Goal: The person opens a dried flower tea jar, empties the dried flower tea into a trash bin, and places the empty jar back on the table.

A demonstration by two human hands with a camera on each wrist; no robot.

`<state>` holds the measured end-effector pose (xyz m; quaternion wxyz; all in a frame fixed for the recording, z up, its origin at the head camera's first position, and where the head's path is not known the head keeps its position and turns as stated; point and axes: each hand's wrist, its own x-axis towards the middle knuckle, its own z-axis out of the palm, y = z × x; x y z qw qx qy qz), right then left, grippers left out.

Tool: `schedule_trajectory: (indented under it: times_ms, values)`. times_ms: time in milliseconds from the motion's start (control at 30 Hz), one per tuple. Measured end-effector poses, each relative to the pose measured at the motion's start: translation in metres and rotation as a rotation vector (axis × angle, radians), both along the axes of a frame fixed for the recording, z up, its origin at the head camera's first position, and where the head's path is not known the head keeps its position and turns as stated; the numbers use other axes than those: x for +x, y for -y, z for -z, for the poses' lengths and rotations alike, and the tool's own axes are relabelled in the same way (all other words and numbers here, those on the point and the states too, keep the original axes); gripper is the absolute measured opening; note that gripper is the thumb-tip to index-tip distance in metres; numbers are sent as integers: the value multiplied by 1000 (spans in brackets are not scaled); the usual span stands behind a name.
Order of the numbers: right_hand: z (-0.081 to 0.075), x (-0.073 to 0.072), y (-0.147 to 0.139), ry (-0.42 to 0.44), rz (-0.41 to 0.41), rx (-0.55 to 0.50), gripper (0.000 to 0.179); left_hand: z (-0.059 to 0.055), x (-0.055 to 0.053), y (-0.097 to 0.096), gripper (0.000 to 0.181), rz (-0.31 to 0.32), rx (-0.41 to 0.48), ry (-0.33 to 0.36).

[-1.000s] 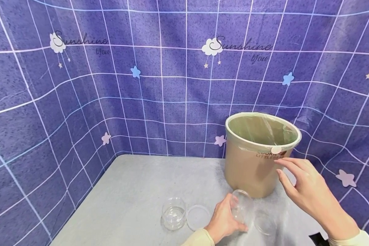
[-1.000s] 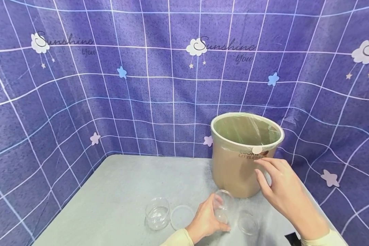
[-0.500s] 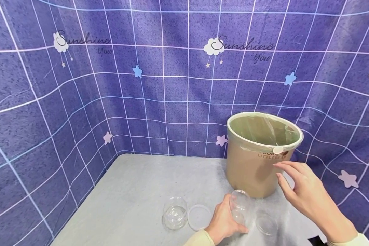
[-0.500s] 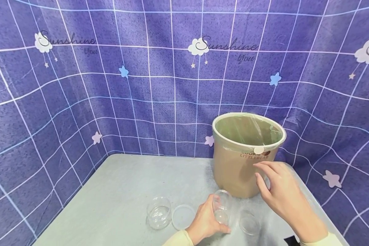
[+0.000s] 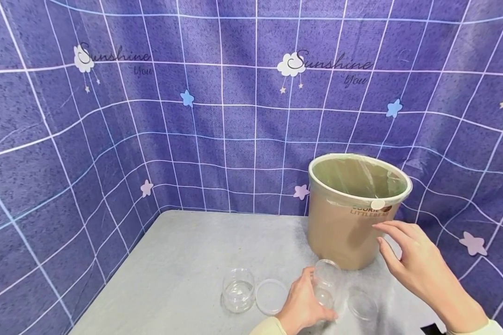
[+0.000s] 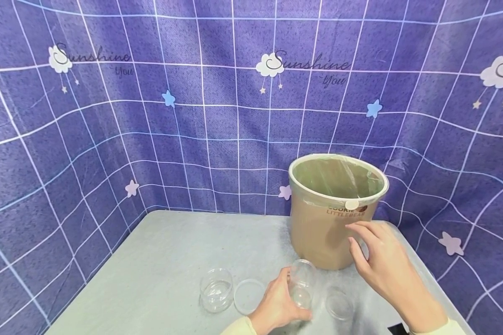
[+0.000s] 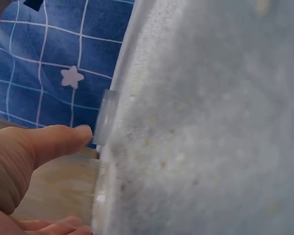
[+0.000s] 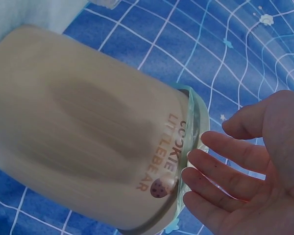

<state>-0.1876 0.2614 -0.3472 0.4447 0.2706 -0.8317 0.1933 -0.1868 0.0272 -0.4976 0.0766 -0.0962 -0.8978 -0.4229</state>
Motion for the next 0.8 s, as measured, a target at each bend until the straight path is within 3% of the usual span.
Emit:
schedule_trajectory:
  times_ms: [200,400,500,800]
  values:
    - [0,1,-1,0,8,-2,36,-20,4,16,97,28,-57,-58]
    - [4,1,-2,-2,5,-8,36,-48,8,41,106,76,-143,-85]
    - [5,1,-2,3,6,-8,37,-62,10,56,106,91,-140,-104]
    - [9,1,-3,42,16,0,36,-98,8,108,81,30,-157,-271]
